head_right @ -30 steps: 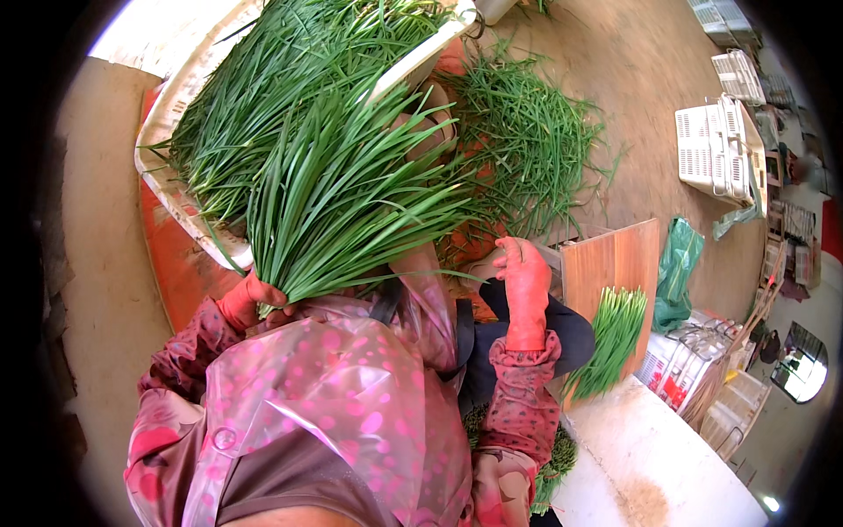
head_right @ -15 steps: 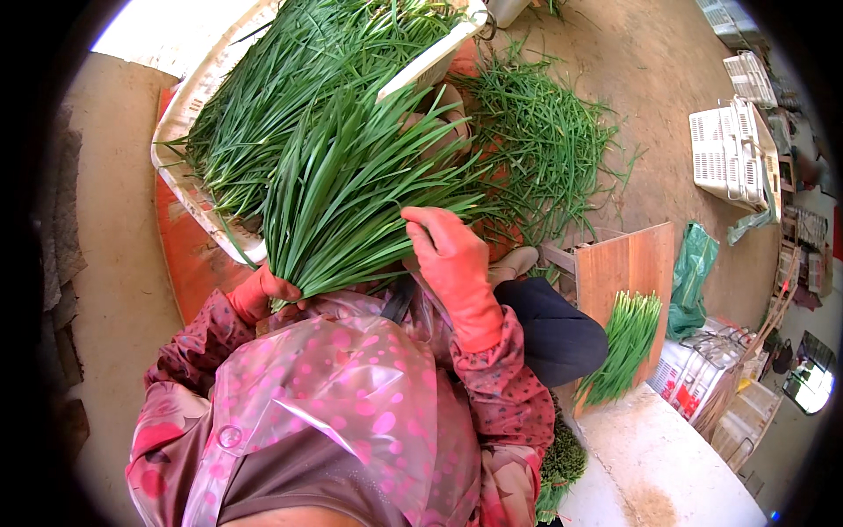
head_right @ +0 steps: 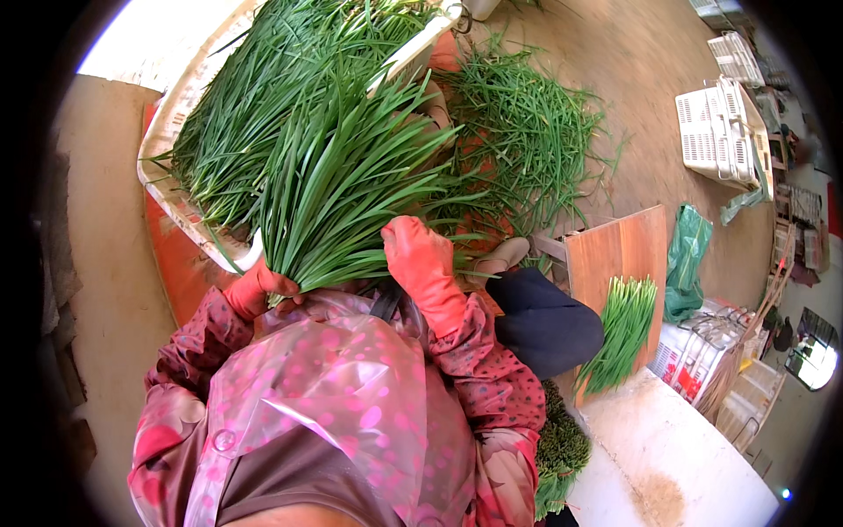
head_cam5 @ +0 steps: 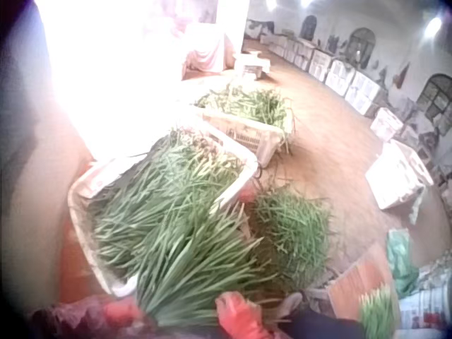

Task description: The person sorts and cleans bunches of green chives, plucking damaged leaves and debris by hand and placing the trimmed bundles onto a wooden board.

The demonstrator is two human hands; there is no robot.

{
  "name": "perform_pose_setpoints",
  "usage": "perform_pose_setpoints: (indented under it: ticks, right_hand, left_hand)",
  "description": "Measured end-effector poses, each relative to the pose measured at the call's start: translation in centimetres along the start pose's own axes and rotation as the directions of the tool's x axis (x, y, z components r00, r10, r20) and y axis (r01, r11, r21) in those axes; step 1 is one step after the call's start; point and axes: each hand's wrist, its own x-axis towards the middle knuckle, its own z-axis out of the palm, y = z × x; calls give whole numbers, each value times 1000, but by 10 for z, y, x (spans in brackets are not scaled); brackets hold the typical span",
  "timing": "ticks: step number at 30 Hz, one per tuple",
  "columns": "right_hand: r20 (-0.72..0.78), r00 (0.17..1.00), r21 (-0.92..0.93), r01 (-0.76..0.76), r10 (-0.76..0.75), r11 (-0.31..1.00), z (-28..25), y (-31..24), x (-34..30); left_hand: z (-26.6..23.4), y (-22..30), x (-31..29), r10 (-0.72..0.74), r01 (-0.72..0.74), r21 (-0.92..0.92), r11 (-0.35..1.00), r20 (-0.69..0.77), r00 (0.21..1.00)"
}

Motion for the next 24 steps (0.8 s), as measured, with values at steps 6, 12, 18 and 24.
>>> perform_pose_setpoints:
  ticks: [6,12,18,24]
  right_hand:
    - [200,612,476,-743,765,471,-55,60,-24]
    - [207,630,202,-776,748,598,-89,79,-49]
    - [114,864,330,-499,491,801,-55,49,-31]
    - [38,991,-137,-124,130,983,-19,55,-34]
  left_hand:
    - [-12,2,-14,-68,73,66,995,-77,995]
    - [-19,0,-20,-107,107,-15,994,-58,992]
    - [-20,-2,-17,-113,113,2,994,-40,993]
    - [-19,-3,-13,-94,95,22,995,-29,995]
